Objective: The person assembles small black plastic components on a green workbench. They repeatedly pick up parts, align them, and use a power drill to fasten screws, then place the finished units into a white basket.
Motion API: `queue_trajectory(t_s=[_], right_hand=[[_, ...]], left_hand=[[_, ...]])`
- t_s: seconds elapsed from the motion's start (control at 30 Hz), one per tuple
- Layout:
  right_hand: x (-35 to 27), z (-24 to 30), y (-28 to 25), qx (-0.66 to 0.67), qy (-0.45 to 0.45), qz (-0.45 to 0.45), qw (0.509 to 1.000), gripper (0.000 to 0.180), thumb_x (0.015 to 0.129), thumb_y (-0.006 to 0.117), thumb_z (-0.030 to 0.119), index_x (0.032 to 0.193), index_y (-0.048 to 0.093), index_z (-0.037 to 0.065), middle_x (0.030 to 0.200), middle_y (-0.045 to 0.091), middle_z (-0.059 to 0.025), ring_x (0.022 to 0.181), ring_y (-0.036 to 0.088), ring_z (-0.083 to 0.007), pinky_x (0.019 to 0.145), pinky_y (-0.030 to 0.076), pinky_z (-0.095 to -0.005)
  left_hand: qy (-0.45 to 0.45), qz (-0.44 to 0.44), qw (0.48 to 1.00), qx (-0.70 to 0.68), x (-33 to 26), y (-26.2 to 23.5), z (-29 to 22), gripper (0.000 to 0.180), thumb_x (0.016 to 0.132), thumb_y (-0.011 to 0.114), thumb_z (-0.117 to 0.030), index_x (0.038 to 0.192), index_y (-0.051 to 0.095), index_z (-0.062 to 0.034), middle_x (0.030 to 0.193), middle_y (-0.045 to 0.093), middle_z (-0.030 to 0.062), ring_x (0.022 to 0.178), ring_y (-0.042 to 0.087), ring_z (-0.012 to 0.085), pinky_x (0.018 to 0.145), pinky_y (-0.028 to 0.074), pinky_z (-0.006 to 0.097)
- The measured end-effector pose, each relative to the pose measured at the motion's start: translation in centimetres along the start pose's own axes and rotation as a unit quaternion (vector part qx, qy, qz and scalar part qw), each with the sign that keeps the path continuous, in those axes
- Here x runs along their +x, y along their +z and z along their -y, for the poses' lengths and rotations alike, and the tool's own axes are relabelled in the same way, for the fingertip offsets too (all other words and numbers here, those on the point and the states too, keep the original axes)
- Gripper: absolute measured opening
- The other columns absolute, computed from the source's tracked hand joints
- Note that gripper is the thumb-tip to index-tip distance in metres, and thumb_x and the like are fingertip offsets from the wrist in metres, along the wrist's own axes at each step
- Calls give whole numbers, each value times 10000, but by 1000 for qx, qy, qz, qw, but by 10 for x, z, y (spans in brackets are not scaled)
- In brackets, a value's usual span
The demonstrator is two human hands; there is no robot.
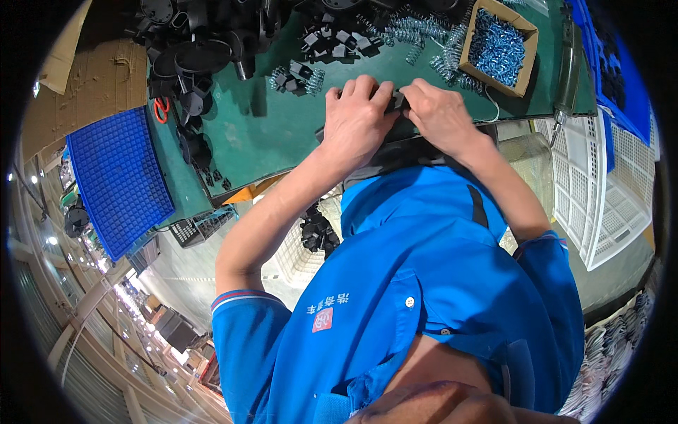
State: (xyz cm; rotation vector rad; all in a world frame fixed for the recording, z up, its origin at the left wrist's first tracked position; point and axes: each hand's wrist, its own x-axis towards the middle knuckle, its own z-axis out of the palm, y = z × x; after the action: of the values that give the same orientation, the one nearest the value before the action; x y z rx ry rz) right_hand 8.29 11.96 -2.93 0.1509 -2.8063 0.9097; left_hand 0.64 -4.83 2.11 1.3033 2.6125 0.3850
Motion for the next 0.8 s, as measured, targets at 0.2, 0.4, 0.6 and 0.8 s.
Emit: queue_trajectory(t_s=[0.2, 0.4, 0.6, 0.8], right_hand=[[12, -79, -113, -267, 77, -106, 955, 205, 848, 737, 215, 1006, 698, 89, 905, 694, -79, 731, 683, -199, 651, 528, -300], [26, -102, -104, -328, 121, 53, 935, 161, 882, 647, 243, 948, 649, 96, 884, 641, -85, 841, 658, -336, 681, 523, -434], [13, -114, -97, -290, 116, -20, 950, 178, 906, 616, 282, 893, 619, 105, 892, 639, -87, 830, 643, -342, 666, 513, -443], [5, -87, -115, 6, 163, -159, 974, 491, 809, 744, 157, 1236, 531, 42, 1091, 613, -71, 790, 631, -155, 679, 509, -265]], left_hand=[[12, -20, 997, 69, 5, 6, -6, 405, 782, 743, -225, 1138, 622, -76, 996, 565, 76, 976, 561, 276, 828, 399, 477], [29, 19, 999, -25, 7, -4, 14, 477, 791, 755, -224, 1235, 624, -110, 1041, 590, 74, 1009, 564, 282, 870, 415, 439], [76, -36, 996, -21, -1, 4, 19, 471, 776, 767, -225, 1212, 634, -109, 1025, 595, 56, 1008, 563, 260, 863, 408, 462], [63, 17, 996, 66, 9, 6, 3, 439, 808, 727, -249, 1195, 614, -77, 1039, 579, 81, 1010, 557, 274, 858, 401, 490]])
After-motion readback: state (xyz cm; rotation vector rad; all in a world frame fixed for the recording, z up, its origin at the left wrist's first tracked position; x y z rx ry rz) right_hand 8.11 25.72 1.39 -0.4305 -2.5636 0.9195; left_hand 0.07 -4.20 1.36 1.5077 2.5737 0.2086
